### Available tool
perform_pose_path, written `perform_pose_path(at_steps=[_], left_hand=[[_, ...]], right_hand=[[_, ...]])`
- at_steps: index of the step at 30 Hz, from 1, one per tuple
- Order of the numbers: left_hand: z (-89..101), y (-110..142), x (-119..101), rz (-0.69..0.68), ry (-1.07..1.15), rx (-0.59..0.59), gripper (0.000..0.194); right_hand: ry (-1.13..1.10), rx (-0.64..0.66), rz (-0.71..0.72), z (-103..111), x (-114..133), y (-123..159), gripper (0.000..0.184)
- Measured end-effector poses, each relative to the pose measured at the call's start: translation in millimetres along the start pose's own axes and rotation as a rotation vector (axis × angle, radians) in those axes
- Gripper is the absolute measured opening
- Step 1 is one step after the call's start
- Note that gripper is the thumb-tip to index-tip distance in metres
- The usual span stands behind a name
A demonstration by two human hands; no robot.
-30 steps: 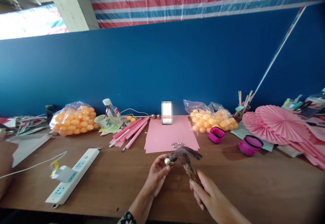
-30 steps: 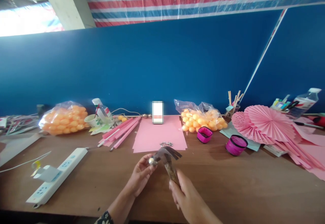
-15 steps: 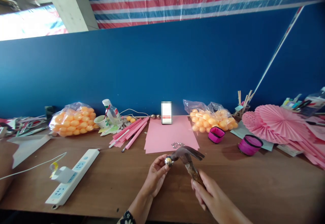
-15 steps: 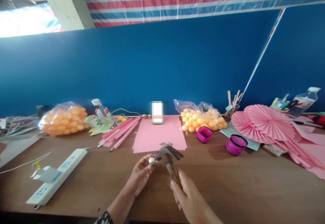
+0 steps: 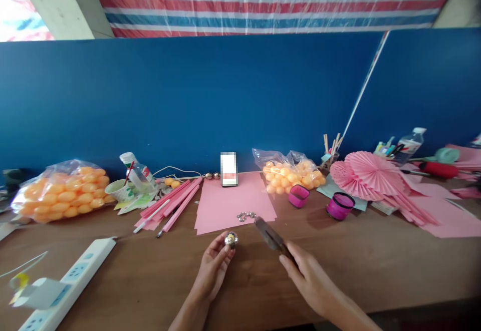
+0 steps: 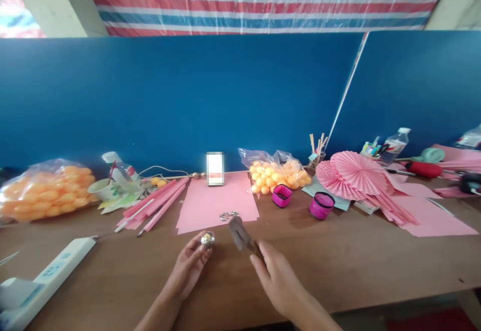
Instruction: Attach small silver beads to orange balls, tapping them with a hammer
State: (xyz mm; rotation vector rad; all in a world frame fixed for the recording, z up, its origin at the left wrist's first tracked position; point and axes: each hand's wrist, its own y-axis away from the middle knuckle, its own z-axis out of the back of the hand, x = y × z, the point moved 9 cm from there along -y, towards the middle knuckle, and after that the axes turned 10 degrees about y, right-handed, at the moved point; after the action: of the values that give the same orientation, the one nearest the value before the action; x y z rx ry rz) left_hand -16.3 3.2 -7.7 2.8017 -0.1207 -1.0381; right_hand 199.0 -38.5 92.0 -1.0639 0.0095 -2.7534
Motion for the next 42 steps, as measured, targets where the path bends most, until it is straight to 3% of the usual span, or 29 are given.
perform_pose_path(at_steps=[9, 17, 28, 36, 39, 42], left_hand=[[0.8, -3, 0, -0.002, -0.009, -0.043, 0.034], [1.7, -1, 2, 0.011, -0.004, -0.025, 0.034], [0.3, 1, 1, 0.002, 0.001, -0.001, 0.031], [2.2, -1, 2, 0.001, -0.004, -0.007, 0.034], [3.6, -1, 2, -0.002, -0.016, -0.024, 0.035], [3.4, -1, 1, -0.012, -0.020, -0.034, 0.037]], right_hand=[[0.514, -0.117, -0.061, 36, -83, -4, 0.030], [0.652, -0.164, -0.039, 43, -117, -6, 0.033], [0.827, -0.206, 0.083, 44, -119, -11, 0.031], [0.813, -0.193, 0.044, 46, -135, -11, 0.031], [0.693, -0.257, 0.082, 60, -116, -15, 0.028], [0.400, -0.400, 0.156, 91, -63, -13, 0.011]])
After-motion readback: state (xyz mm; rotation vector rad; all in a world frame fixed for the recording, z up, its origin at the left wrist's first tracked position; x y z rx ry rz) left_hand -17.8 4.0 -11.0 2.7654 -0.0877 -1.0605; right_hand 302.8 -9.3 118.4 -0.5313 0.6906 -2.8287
